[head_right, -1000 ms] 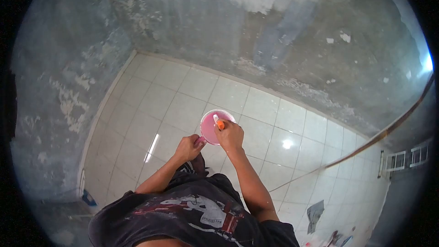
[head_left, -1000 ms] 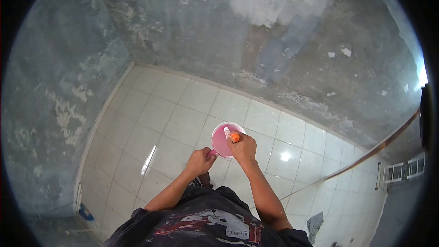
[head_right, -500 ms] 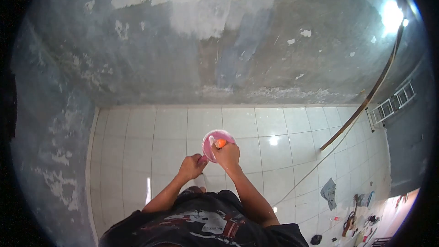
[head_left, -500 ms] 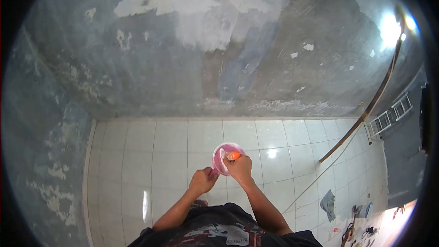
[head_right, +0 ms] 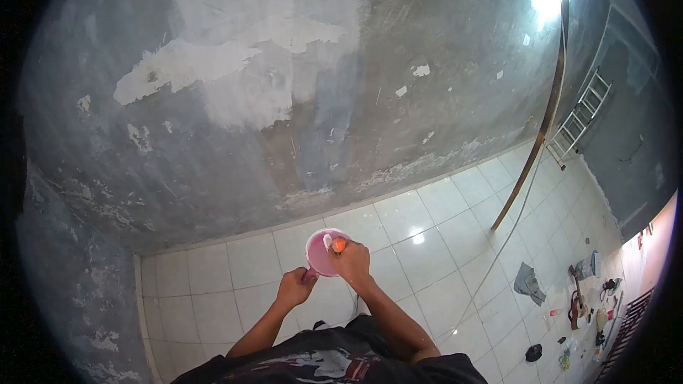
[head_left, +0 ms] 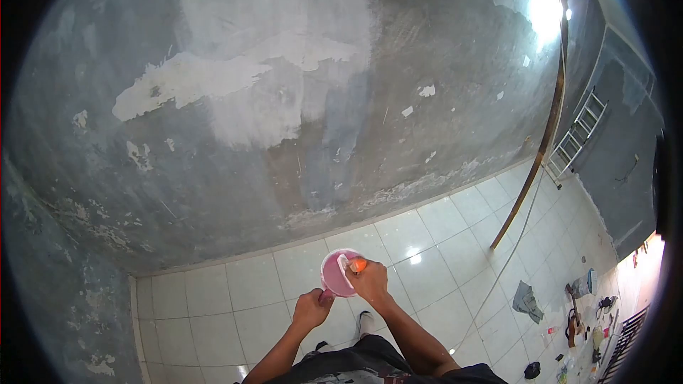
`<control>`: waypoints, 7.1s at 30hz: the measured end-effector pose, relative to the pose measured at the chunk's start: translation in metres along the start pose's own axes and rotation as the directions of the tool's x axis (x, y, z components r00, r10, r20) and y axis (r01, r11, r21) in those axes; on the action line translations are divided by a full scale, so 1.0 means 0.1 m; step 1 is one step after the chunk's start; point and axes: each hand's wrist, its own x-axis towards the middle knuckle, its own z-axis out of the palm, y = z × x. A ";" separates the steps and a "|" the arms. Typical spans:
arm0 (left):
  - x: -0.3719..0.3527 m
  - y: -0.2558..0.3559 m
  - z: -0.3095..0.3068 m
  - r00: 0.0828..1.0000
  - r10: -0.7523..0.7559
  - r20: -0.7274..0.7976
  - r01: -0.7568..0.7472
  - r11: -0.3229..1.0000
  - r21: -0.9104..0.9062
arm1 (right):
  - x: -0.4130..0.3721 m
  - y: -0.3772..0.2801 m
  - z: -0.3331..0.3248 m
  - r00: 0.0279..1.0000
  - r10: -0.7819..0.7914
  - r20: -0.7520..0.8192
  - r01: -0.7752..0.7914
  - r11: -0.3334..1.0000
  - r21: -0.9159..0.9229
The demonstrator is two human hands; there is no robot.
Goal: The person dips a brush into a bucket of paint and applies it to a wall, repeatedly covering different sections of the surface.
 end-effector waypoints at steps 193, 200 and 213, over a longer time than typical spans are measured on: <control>3.95 2.25 0.89 0.989 -0.142 -0.050 0.131 0.974 -0.183 | 4.14 2.15 -1.64 0.879 -0.478 0.006 0.442 0.817 0.370; 4.17 2.19 0.69 0.998 -0.042 -0.042 0.034 0.981 -0.191 | 4.40 1.99 -1.64 0.808 -0.590 -0.005 0.563 0.769 0.302; 4.70 2.39 0.45 0.993 -0.120 -0.021 0.109 0.948 -0.298 | 5.35 1.62 -1.95 0.718 -0.690 0.090 0.650 0.712 0.266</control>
